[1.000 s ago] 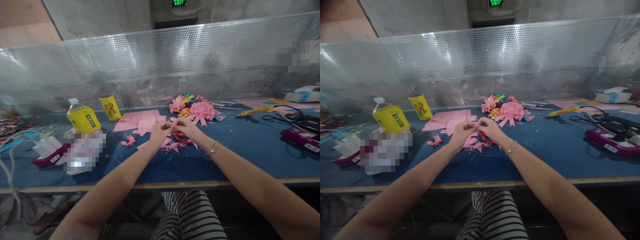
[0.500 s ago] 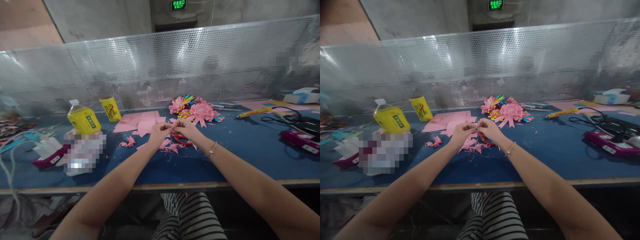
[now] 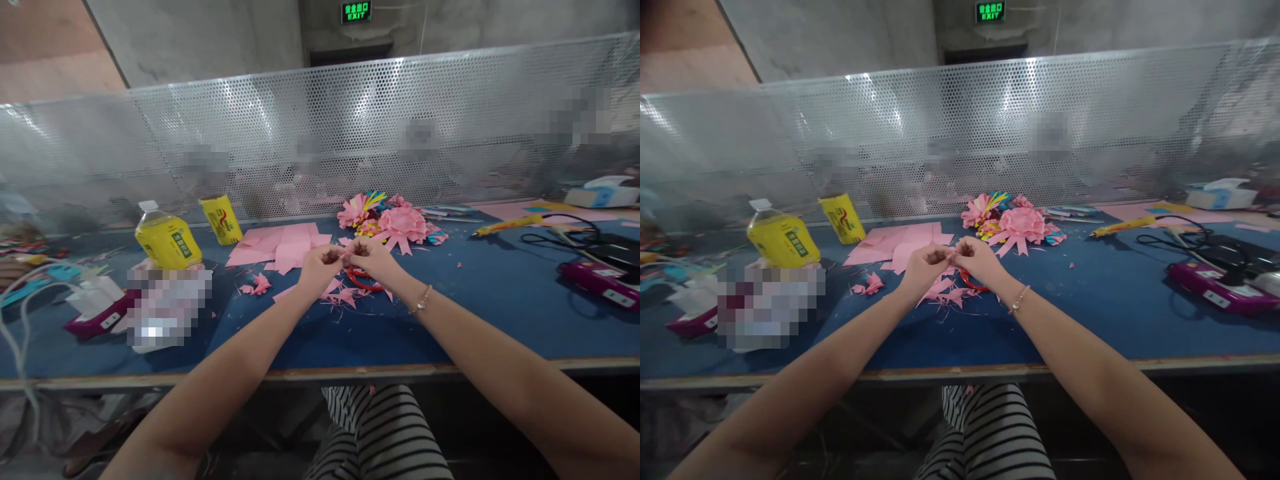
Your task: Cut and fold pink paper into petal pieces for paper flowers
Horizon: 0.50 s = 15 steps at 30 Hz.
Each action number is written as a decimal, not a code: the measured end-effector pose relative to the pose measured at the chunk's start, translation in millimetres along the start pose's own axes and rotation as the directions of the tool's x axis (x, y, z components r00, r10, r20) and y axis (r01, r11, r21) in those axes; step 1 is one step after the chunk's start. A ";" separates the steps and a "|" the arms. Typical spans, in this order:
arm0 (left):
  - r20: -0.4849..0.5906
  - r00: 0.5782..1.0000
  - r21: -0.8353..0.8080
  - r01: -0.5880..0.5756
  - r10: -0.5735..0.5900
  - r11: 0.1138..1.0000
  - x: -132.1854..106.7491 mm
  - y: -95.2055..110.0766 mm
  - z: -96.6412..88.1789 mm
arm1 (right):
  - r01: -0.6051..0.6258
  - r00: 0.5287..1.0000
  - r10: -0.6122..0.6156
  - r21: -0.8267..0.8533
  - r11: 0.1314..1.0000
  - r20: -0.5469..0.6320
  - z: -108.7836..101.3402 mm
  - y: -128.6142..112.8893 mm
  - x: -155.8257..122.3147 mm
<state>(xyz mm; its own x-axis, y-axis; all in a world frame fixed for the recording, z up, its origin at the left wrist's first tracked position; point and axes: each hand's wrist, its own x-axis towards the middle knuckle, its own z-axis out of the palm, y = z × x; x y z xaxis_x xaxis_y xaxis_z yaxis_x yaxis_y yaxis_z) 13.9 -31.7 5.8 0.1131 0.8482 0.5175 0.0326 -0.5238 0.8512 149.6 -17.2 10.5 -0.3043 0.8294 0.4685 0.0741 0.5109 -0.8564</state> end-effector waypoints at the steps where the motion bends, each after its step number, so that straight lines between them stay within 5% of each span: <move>1: 0.007 1.000 0.013 -0.019 0.019 1.000 0.0 -0.5 0.0 | 0.004 1.000 -0.004 0.008 1.000 -0.007 -0.2 0.4 0.2; 15: -0.032 0.999 -0.087 0.020 -0.023 0.996 1.1 0.5 0.5 | -0.056 0.997 0.061 0.111 0.992 -0.039 3.7 -6.2 -1.9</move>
<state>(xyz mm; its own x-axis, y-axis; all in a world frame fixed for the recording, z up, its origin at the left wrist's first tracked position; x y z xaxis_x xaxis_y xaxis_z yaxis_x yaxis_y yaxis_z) 14.5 -31.1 6.7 0.0801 0.8622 0.5001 -0.0518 -0.4975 0.8659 146.2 -22.8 14.2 -0.2622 0.8672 0.4233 -0.0151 0.4349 -0.9003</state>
